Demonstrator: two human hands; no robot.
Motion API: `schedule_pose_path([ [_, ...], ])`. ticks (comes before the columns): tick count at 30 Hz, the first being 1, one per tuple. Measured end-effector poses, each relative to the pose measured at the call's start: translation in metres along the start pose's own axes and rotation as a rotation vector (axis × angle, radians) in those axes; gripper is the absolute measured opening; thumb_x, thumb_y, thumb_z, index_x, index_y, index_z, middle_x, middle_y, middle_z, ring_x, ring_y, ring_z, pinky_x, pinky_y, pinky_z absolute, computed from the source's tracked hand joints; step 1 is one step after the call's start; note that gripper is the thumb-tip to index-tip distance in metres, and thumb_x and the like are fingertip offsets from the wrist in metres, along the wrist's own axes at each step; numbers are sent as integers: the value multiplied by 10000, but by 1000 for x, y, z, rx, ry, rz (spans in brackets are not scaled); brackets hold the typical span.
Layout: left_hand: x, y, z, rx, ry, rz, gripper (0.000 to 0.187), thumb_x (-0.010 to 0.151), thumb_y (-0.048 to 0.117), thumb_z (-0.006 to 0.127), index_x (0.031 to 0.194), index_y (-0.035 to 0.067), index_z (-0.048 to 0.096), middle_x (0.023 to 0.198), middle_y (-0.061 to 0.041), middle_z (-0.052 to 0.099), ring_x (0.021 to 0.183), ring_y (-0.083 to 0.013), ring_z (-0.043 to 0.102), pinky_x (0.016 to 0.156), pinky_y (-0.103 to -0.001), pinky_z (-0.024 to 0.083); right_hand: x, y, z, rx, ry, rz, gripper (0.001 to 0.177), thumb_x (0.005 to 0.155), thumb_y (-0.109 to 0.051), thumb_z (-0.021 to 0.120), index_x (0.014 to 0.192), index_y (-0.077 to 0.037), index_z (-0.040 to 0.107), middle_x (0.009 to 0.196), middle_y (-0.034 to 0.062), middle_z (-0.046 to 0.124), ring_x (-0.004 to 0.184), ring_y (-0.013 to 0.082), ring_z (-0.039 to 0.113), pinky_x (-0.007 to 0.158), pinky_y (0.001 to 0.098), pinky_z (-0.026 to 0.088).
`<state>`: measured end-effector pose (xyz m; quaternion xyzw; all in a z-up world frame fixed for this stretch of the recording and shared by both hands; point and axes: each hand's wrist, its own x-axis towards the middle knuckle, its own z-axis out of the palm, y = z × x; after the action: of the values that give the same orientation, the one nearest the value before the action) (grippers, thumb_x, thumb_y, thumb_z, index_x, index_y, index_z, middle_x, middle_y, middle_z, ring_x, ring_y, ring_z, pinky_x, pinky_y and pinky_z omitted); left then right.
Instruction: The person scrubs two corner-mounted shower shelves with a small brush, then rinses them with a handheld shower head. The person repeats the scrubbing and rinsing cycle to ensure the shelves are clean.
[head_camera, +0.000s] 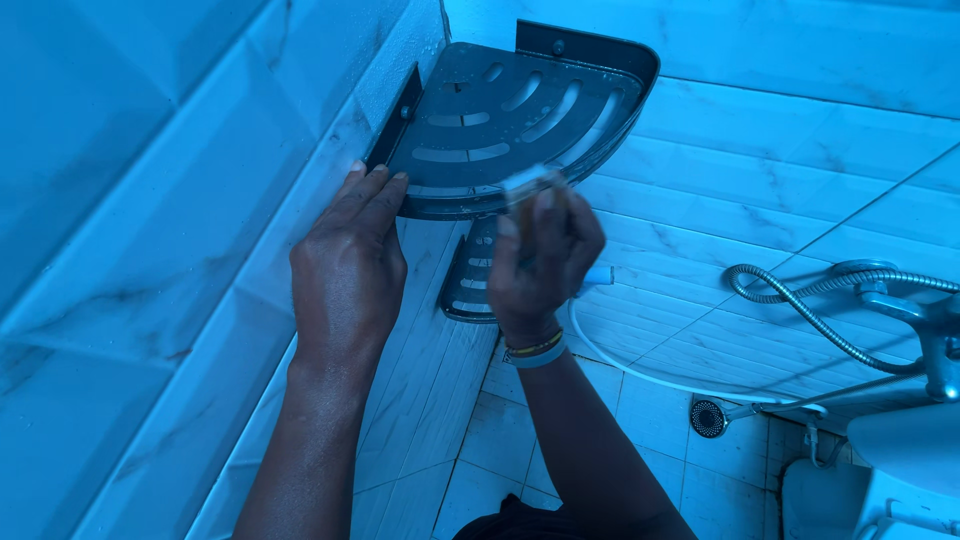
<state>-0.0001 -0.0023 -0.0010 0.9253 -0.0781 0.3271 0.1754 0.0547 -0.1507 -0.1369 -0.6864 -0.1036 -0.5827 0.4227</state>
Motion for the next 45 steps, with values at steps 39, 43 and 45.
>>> schedule_pose_path([
  [39,21,46,-7,118,-28,-15,173,864,301,870,964,163,845,935,-19,771,919,-218,610,732,-394,519,117,108,-56,412,-224,331,378,1086,-85,637,1454,-25,575,1426,163,556,1357,232,598,1148,348,541],
  [43,19,41,-5,125,-14,-10,197,869,319,871,978,157,842,932,-20,772,928,-210,621,709,-388,517,127,110,-65,323,-296,286,387,1066,-64,662,1445,-21,592,1407,158,572,1327,255,615,1124,371,546],
  [45,20,41,-6,138,-23,-23,207,870,333,871,970,155,840,933,-27,771,909,-200,625,694,-383,520,133,110,-65,274,-326,231,388,1059,-58,670,1440,-24,599,1410,152,578,1330,262,619,1122,382,546],
])
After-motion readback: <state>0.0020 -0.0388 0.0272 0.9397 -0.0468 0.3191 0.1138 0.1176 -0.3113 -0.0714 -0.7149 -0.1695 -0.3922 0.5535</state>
